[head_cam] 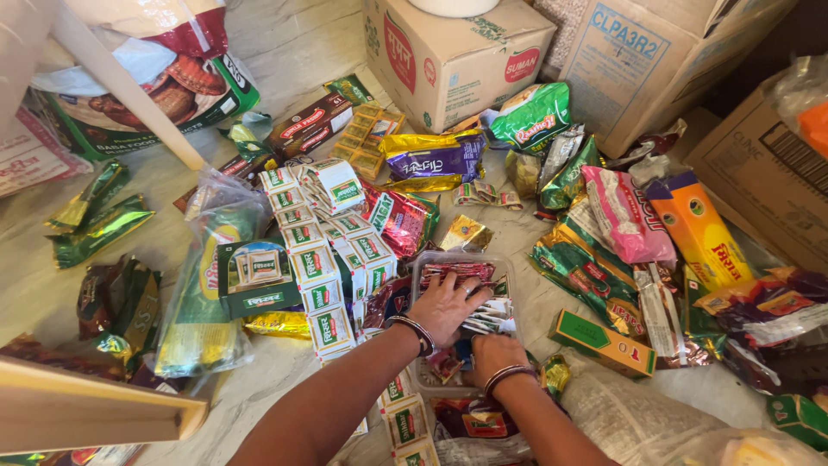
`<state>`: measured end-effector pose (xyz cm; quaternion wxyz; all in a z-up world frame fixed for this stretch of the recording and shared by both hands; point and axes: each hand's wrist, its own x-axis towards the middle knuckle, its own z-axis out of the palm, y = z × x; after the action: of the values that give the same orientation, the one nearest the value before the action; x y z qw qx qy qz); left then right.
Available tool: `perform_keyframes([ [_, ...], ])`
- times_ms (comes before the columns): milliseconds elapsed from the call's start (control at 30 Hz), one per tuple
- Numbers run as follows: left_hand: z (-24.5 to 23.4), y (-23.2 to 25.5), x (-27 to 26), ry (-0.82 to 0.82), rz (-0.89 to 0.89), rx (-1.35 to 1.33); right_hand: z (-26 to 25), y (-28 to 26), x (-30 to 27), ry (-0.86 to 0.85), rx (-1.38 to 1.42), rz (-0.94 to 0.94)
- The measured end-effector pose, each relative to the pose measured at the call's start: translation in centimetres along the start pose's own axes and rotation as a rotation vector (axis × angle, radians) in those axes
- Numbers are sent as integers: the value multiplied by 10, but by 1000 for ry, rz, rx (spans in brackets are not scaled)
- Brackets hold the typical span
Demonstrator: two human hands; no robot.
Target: The person sits on the floor and sorts small white and green packets from a larger pile of assorted snack items. They separate the packets by hand and place them into a clear plastic container.
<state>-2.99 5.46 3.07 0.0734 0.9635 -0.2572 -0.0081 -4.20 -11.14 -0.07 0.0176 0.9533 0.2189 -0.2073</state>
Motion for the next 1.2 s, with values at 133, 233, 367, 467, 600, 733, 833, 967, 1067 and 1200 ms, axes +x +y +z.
perform_keyframes([
  [133,6,1,2,-55,9,2,-8,15,-2,-151,47,-141],
  [233,13,1,2,12,47,66,-19,11,-10,-214,78,-196],
  [367,20,1,-4,35,58,47,-35,-1,-21,-137,140,-211],
  [467,17,2,-5,-21,52,19,-44,-4,-31,27,161,-260],
  [600,9,4,-8,-68,58,27,-46,-9,-50,245,161,-394],
  [733,6,9,-10,-258,27,44,-54,2,-57,503,286,-456],
  [833,3,12,-14,-245,47,72,-64,24,-56,593,468,-345],
  [967,-6,9,-14,-332,20,-7,-82,66,-53,697,750,-214],
  [1067,-6,16,-8,-153,46,-259,-100,94,-52,762,981,-5],
  [1200,8,33,-3,42,276,-230,-134,109,-62,727,1515,126],
])
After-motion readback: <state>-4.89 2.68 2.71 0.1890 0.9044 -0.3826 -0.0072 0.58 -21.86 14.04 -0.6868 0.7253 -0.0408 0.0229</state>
